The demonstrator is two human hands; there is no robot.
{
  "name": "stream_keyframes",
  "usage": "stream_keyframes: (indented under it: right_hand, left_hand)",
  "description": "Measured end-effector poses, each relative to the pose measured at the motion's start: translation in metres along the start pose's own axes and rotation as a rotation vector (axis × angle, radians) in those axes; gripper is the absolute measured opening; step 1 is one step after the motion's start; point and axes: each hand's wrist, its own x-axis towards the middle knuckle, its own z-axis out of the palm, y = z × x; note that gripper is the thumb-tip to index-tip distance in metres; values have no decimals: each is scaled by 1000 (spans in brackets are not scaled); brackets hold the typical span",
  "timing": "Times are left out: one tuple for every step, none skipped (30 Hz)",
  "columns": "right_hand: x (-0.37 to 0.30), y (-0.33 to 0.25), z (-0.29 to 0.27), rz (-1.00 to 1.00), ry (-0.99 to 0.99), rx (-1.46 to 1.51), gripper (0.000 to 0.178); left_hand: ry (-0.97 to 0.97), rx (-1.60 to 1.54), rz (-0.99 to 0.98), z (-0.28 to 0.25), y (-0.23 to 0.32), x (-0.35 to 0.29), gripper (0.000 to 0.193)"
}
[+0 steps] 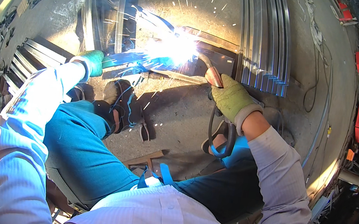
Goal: The person is welding metal pieces together using a welding torch. They are sitting on the floor in a workshop, handling metal bars and a welding torch.
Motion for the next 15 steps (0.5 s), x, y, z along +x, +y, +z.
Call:
stream_keyframes:
  right_hand:
    - [0, 0, 0, -6, 4, -8, 33]
    - [0, 0, 0, -12, 7, -16, 32]
    - [-1, 1, 0, 6, -6, 12, 32]
    - [-2, 2, -1, 24, -19, 41, 32]
    - [-4, 2, -1, 16, -20, 70, 33]
    - [-5, 2, -1, 31, -12, 48, 32]
    - [-6, 1, -2, 20, 9, 26, 32]
    - [-7, 0, -2, 27, 23, -1, 32]
    - [-8, -1, -3, 26, 11, 17, 32]
    - [-9, -2, -4, 44, -9, 30, 33]
    - [-9, -3, -5, 73, -32, 38, 33]
    - [-10, -4, -6, 83, -46, 54, 33]
    - [-10, -5, -7, 104, -63, 66, 33]
    - [-10, -5, -7, 107, -77, 84, 33]
    - [-9, -4, -7, 118, -72, 59, 33]
  left_hand:
    - [19, -1, 7, 1, -1, -1, 29]
    - [26, -17, 22, 2, -2, 0, 31]
    - [43, -33, 45, 4, -4, 0, 32]
    - [61, -39, 55, 7, -7, 2, 34]
    - [24, -51, 112, 10, -10, 7, 37]
    - [18, -21, 115, 13, -13, 11, 38]
    - [22, 12, 108, 17, -15, 16, 40]
    - [12, 43, 52, 21, -18, 21, 41]
    - [12, 46, 137, 24, -20, 24, 42]
    - [-1, 47, 174, 26, -22, 26, 43]
    - [-22, 39, 191, 26, -22, 26, 43]
    - [-4, 1, 175, 25, -21, 25, 44]
    - [8, -47, 139, 23, -19, 21, 44]
    - [10, -93, 76, 19, -16, 16, 44]
    - [26, -80, 99, 14, -11, 11, 43]
